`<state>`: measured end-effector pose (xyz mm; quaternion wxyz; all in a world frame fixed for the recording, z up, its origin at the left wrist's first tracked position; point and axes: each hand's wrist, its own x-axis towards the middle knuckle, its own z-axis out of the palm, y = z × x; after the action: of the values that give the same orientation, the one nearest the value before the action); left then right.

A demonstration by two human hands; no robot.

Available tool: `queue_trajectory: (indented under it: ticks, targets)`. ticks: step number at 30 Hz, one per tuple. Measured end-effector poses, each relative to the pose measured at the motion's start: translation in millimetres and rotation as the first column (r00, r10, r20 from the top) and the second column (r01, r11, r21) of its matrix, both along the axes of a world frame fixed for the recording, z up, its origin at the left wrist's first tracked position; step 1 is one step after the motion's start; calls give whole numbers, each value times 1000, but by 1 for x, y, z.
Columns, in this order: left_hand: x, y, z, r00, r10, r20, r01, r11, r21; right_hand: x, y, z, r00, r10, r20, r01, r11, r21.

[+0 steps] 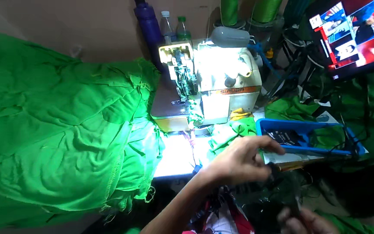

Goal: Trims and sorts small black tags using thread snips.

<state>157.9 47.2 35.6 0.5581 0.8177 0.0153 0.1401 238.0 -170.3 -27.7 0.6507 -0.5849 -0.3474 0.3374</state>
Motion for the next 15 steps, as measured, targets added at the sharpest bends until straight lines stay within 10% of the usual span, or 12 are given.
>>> queue_trajectory:
  ticks: [15]
  targets:
    - [-97,-25,-39,963,128,237,-55,955,-293,-37,54,23,990,105,89,-111,991,69]
